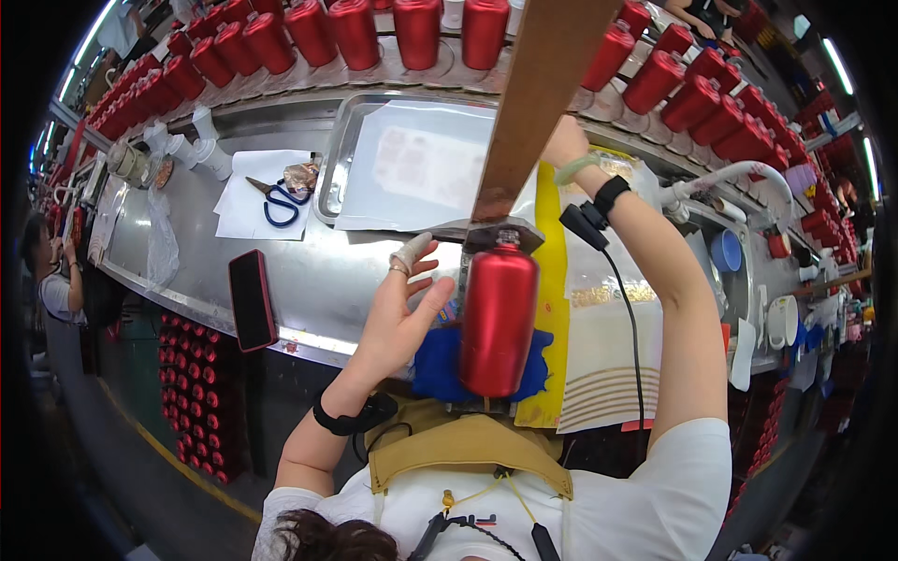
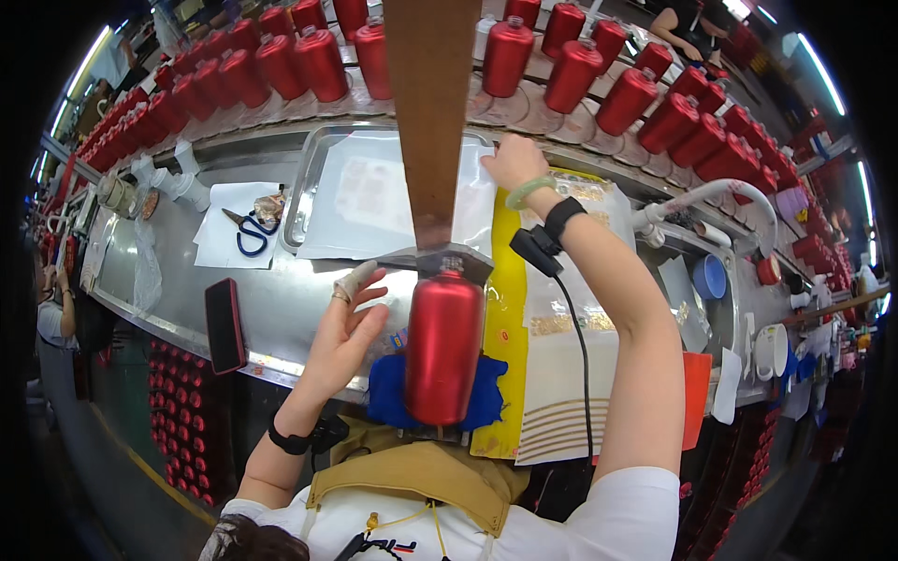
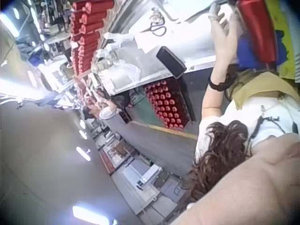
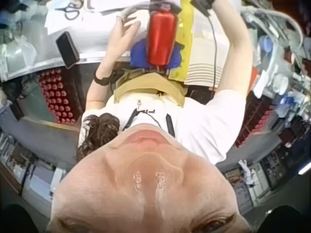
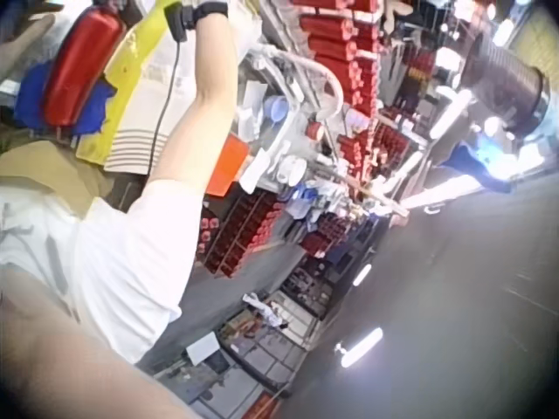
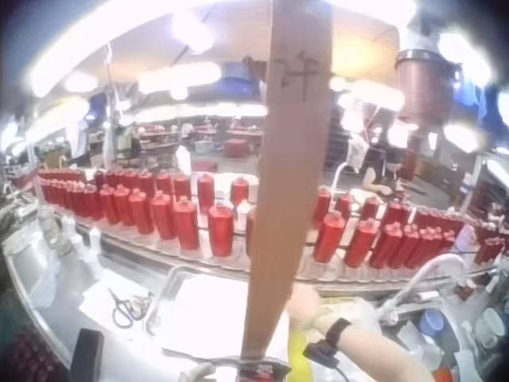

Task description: Applying decorative labels and seals to red metal beverage bottles at an industrial workstation.

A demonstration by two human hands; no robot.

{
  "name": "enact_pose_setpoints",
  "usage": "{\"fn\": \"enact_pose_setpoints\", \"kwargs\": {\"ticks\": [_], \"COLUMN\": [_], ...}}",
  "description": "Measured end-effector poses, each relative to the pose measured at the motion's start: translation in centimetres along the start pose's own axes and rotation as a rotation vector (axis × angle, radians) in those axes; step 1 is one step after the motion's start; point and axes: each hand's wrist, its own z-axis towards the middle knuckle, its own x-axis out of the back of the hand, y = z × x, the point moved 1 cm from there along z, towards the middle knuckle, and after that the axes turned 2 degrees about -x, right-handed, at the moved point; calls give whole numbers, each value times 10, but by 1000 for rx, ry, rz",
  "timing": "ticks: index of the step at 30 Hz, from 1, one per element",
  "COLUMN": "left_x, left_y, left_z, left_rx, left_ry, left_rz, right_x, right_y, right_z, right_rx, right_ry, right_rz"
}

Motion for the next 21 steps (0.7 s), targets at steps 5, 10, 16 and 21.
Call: {"fn": "enact_pose_setpoints", "kwargs": {"ticks": [5,10,16,21], "left_x": [26,36,39,42], "left_y": [-9,-6,-11,-10], "left_z": [17,28,22,17], "left_rx": [-61,-79,-88,-84], "left_ry": [163,226,230,248], "left_rz": [-25,153,232,221], "right_x": [37,21,-45,17], "right_y": [-31,-16,4,-53], "right_z": [-42,-17,12,-34], "right_rx": [228,34,124,679], "right_ry": [358,173,258,145], "right_rz": [91,-29,350,312]}}
